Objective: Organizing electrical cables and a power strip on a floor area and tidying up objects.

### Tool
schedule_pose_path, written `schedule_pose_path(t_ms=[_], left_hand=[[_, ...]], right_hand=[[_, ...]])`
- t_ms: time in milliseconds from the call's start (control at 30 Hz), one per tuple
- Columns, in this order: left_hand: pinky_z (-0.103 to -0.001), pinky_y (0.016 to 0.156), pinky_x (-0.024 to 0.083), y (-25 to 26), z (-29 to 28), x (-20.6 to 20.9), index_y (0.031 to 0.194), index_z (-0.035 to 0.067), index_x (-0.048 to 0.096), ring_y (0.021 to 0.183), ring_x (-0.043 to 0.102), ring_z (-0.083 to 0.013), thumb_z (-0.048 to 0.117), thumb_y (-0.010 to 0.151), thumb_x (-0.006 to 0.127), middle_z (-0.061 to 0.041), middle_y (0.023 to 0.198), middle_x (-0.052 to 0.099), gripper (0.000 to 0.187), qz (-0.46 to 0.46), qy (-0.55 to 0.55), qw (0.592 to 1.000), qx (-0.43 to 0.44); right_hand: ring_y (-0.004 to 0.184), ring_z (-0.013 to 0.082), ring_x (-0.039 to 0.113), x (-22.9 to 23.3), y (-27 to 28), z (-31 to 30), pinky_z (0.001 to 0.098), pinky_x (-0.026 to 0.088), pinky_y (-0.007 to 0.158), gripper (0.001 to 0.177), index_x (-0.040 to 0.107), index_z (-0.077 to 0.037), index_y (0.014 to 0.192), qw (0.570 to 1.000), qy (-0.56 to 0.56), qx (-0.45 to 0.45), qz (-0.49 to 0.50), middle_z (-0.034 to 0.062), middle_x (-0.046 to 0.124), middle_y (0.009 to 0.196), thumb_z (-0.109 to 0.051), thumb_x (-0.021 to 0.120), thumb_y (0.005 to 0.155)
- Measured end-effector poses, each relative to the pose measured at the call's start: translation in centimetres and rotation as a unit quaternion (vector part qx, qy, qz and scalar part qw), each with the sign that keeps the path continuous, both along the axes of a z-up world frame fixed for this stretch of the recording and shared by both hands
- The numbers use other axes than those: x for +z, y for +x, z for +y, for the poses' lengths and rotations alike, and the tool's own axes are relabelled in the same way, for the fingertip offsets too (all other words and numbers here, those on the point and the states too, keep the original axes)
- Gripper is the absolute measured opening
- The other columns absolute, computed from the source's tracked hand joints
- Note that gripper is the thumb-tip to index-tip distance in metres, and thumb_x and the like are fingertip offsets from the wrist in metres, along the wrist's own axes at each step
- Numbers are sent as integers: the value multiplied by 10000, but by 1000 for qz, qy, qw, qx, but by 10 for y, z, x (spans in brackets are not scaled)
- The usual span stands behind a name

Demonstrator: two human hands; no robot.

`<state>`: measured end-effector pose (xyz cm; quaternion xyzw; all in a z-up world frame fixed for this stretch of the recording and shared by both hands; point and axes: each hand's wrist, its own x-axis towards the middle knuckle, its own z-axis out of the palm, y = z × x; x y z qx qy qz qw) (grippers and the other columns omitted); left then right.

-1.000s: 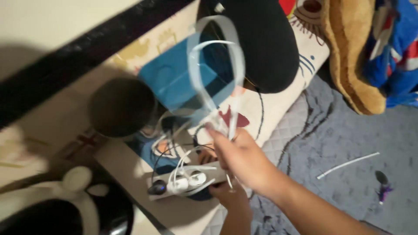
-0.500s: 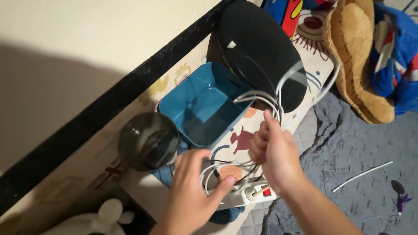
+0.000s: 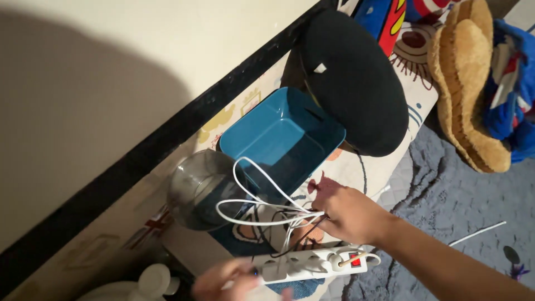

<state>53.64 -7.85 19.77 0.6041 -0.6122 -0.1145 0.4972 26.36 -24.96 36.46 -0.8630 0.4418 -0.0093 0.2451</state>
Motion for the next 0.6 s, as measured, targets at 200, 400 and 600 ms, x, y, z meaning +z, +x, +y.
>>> schedule_pose_path(t_ms=[200,400,600], left_hand=[[-589,1070,357,-44,-95,202,1245,30,577,1308,429,-455,386,795,719,-260,1404,501,591,-248,-85,944,-200],[-558,1159,391,-55,-127,160,1402,-18,536,1065,689,-350,149,888,661,-198,1036,731,555,-397,173,841,-323],[-530,748,541,-34,-136,158,1035,128,723,811,697,-414,284,904,659,-192,849,726,214,-245,309,834,-387]], right_hand=[[663,365,667,0,14,9,481,545,654,254,649,-6,721,993,-33,111,17,161,635,679,-241,742,752],[687,334,692,16,24,20,460,547,688,277,680,-43,893,984,18,130,123,157,675,725,-319,704,904],[641,293,722,15,8,19,426,566,663,199,678,-53,957,996,62,63,11,128,708,695,-233,643,878]])
